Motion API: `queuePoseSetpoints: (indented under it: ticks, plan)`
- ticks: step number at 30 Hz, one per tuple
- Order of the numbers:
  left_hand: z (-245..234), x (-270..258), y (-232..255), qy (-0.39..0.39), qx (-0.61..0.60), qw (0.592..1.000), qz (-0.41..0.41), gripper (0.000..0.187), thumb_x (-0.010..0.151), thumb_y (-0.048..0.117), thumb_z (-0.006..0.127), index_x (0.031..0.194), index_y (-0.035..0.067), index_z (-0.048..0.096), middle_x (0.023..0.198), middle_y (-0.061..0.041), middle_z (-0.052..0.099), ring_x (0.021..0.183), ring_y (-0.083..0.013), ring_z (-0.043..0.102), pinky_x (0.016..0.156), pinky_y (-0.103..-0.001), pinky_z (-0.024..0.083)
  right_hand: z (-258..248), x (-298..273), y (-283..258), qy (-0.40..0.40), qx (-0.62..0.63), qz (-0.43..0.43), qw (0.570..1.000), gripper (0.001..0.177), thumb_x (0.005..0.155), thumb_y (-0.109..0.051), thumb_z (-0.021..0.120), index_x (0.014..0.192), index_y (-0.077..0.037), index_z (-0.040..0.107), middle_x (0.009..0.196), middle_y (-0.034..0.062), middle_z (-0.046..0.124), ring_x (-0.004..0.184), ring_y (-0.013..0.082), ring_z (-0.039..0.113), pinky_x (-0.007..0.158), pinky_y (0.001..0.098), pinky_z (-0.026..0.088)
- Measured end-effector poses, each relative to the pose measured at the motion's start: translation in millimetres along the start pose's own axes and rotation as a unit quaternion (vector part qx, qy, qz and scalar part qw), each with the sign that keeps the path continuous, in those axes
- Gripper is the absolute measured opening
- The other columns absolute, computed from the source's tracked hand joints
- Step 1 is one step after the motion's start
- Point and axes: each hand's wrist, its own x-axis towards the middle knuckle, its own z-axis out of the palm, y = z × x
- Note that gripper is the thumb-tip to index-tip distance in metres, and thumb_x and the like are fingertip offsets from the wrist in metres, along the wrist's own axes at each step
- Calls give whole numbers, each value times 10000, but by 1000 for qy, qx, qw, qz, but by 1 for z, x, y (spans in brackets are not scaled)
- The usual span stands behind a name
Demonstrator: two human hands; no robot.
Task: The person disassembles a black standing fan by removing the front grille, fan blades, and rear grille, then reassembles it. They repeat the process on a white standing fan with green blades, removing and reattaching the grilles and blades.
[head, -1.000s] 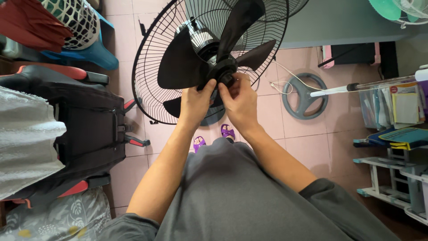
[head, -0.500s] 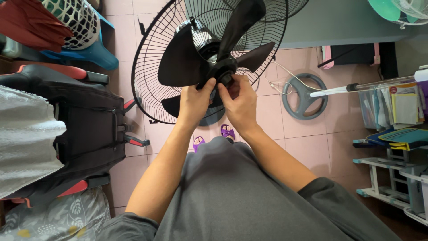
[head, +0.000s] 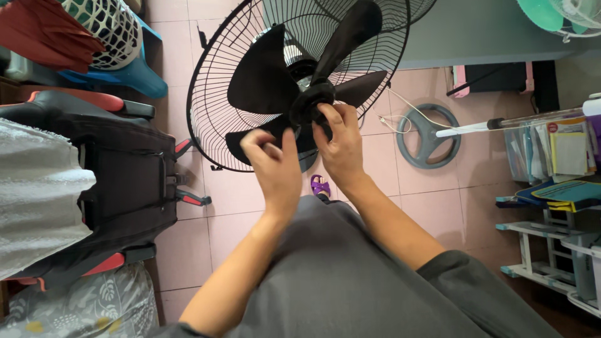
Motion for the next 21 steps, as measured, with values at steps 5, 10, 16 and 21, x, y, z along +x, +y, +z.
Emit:
queuePoseSetpoints:
  ticks: [5, 10, 16, 21]
  plan:
    - [14, 4, -13, -217, -187, 918, -274, 325, 1009, 383, 605, 1134, 91, 673, 1046, -12, 677, 940, -71, 635, 805, -263, 518, -10, -2, 0, -15, -28, -13, 999, 406, 919, -18, 770, 1270, -11, 565, 1183, 177, 588, 1030, 333, 636, 857, 404, 550]
    - [38, 15, -17, -218, -315, 862, -332, 330, 996, 404, 637, 1124, 103, 684, 1010, -11, 662, 908, -111, 615, 791, -312, 512, -23, 7, 8, -26, -33, -80, 996, 436, 877, -33, 795, 1260, -25, 586, 1184, 178, 627, 1070, 360, 625, 908, 442, 523]
    - [50, 20, -20, -176, -329, 869, -325, 451, 969, 432, 632, 1151, 21, 668, 1052, -87, 713, 961, -190, 675, 835, -365, 532, -44, 15, 32, -60, 24, -110, 992, 394, 872, 32, 703, 1253, -36, 633, 1237, 162, 616, 1120, 356, 598, 959, 444, 487]
    - [59, 7, -20, -147, -301, 885, -323, 521, 938, 457, 628, 1177, -4, 664, 1117, -124, 732, 1023, -217, 694, 921, -387, 554, -55, 43, 68, -46, -100, -119, 987, 393, 924, 15, 686, 1310, -61, 673, 1318, 120, 585, 1165, 337, 503, 1016, 483, 375]
